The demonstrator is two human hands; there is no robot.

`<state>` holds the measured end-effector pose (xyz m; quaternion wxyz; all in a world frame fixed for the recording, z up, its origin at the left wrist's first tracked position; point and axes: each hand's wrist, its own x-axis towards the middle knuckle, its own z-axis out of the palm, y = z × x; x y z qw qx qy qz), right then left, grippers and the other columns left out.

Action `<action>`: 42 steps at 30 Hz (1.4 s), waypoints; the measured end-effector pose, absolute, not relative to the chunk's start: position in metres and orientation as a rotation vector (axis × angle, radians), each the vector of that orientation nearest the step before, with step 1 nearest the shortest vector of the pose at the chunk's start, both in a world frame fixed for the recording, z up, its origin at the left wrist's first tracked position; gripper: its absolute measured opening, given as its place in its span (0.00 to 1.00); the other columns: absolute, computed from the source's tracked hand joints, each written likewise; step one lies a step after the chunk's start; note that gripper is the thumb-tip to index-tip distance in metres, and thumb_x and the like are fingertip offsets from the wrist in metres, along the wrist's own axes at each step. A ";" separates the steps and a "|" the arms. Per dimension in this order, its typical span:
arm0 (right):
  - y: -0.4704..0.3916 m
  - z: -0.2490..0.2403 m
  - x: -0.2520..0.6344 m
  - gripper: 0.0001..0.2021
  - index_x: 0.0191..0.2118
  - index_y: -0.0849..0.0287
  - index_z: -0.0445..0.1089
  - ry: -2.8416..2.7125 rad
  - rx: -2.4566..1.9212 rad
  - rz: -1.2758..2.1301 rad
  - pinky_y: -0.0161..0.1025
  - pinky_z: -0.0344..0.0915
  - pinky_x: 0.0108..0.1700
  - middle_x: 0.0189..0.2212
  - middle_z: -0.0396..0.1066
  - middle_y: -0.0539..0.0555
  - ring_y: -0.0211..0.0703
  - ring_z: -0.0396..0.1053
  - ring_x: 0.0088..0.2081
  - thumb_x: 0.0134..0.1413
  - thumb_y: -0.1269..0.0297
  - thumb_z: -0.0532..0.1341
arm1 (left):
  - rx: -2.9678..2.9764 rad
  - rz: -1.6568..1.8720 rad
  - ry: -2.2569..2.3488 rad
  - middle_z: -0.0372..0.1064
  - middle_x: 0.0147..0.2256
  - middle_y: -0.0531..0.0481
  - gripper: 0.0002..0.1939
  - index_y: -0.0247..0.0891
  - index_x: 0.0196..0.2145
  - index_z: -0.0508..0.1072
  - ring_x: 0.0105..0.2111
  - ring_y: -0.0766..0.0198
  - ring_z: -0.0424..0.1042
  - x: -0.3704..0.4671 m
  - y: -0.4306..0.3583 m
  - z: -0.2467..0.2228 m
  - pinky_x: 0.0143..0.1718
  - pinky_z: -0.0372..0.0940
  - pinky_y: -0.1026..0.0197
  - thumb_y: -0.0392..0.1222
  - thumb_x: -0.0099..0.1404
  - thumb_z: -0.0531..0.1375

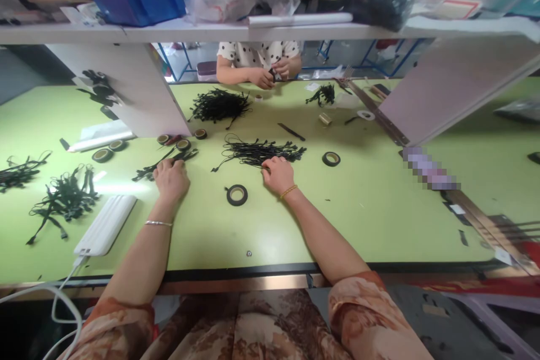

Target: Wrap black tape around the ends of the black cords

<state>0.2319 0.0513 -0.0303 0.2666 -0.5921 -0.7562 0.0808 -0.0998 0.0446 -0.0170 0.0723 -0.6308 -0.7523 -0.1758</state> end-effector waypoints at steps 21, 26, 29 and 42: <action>0.064 -0.016 0.246 0.13 0.38 0.59 0.68 -1.854 -1.520 0.487 0.36 0.56 0.32 0.28 0.71 0.52 0.40 0.64 0.28 0.63 0.56 0.53 | -2.937 -0.875 -1.534 0.70 0.46 0.40 0.15 0.36 0.44 0.75 0.49 0.53 0.66 -0.004 0.006 -0.023 0.55 0.64 0.47 0.47 0.69 0.54; 0.071 -0.018 0.255 0.17 0.31 0.60 0.69 -1.516 -1.171 1.109 0.34 0.57 0.28 0.21 0.66 0.47 0.35 0.59 0.23 0.45 0.50 0.66 | -2.921 -0.886 -1.560 0.70 0.46 0.40 0.14 0.36 0.42 0.75 0.48 0.54 0.67 -0.005 0.008 -0.024 0.54 0.64 0.48 0.47 0.69 0.54; 0.075 -0.020 0.258 0.22 0.33 0.61 0.69 -1.407 -1.141 1.166 0.34 0.60 0.28 0.23 0.68 0.49 0.34 0.62 0.23 0.44 0.44 0.64 | -2.895 -0.901 -1.592 0.71 0.46 0.40 0.14 0.36 0.41 0.75 0.49 0.54 0.67 -0.006 0.009 -0.025 0.54 0.64 0.48 0.46 0.69 0.54; 0.049 0.009 0.226 0.23 0.37 0.63 0.74 -1.295 -0.931 1.531 0.31 0.47 0.19 0.20 0.58 0.44 0.29 0.48 0.18 0.48 0.45 0.65 | -2.474 -1.228 -1.437 0.63 0.58 0.36 0.18 0.37 0.55 0.68 0.60 0.51 0.60 -0.003 0.001 -0.006 0.60 0.59 0.46 0.42 0.69 0.53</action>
